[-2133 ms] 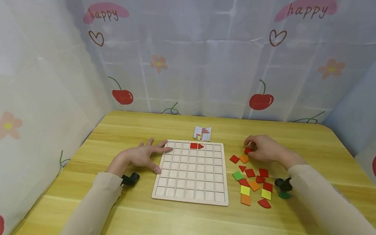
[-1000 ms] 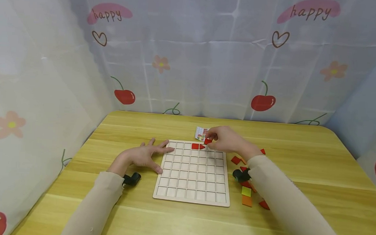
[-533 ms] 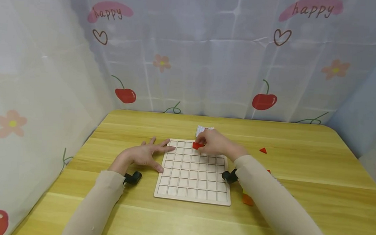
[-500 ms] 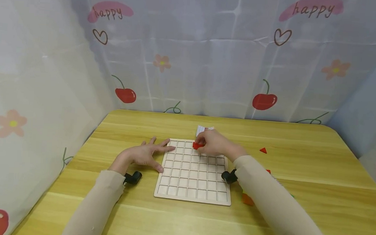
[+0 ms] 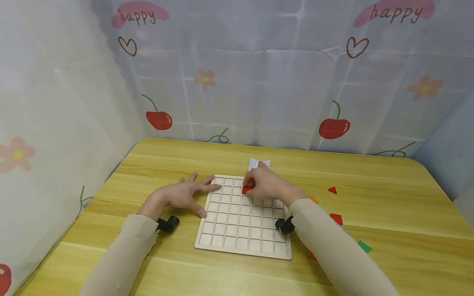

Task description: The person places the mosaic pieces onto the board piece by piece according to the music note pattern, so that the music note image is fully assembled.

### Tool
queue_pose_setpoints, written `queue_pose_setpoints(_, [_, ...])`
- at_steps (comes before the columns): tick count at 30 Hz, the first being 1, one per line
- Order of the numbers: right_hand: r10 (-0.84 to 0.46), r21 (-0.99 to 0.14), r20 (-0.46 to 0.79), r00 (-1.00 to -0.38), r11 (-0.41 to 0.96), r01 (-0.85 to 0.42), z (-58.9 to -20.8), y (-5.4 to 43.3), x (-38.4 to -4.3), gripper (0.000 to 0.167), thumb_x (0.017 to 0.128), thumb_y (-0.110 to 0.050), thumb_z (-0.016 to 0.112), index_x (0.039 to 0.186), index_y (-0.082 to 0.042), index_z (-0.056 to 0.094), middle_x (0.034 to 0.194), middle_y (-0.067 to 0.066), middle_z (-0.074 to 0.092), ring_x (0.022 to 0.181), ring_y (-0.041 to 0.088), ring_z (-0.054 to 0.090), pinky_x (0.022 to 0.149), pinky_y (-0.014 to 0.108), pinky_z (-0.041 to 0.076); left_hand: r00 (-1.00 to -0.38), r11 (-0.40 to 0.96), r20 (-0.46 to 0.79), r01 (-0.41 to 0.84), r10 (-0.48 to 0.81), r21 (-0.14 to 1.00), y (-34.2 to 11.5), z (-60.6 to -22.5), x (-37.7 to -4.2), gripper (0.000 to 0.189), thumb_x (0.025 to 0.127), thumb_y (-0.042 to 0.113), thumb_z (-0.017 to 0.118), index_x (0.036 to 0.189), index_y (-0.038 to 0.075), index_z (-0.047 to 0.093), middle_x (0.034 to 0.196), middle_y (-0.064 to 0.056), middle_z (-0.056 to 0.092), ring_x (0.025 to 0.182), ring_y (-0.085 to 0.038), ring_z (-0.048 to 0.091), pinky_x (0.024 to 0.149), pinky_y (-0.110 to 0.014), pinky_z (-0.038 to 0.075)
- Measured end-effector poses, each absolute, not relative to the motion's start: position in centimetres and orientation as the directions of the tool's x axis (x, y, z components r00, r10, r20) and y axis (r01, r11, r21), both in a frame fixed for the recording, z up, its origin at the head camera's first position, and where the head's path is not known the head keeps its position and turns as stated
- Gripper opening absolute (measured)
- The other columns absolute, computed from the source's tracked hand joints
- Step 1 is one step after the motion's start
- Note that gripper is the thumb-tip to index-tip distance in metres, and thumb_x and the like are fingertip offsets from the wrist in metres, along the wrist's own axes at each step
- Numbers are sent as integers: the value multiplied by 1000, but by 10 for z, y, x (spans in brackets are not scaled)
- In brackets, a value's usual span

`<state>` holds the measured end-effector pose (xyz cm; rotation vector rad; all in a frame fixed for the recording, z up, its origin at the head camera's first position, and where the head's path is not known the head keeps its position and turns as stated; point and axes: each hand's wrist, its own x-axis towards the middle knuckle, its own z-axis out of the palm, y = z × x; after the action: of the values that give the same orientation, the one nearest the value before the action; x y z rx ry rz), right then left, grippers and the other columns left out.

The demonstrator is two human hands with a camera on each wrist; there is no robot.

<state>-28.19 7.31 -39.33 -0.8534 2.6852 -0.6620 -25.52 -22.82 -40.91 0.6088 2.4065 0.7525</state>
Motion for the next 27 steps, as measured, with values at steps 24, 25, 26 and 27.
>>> queue_pose_setpoints(24, [-656,-534,-77,-751,663,-524,-392,82,-278,15,97,-10,69,109,-10,77,99,0,73,89,14,61,86,34,53,-751,745,-352,268,559,611,-227,-409,-254,91,79,42,86,157,43,40,175,12,3,157,-41,-25,116,-78,-15])
queue_pose_setpoints(25, [-661,-539,-65,-747,653,-532,-392,83,-278,16,97,-11,68,111,-10,77,100,1,74,90,15,62,87,34,54,-751,745,-351,269,559,610,-228,-409,-254,91,79,43,86,157,43,40,175,13,3,157,-41,-25,116,-78,-15])
queue_pose_setpoints(26, [-664,-546,-55,-746,645,-535,-391,85,-278,17,98,-11,67,112,-9,77,102,1,75,92,14,63,88,35,54,-751,745,-349,272,560,609,-228,-409,-254,91,79,43,86,157,43,40,175,13,3,157,-41,-25,116,-77,-15])
queue_pose_setpoints(27, [-667,-553,-42,-744,636,-539,-390,87,-277,18,98,-11,67,113,-9,77,104,2,75,93,15,64,89,35,55,-752,746,-348,275,560,607,-227,-409,-254,91,79,43,86,157,43,40,175,13,3,157,-41,-24,116,-77,-15])
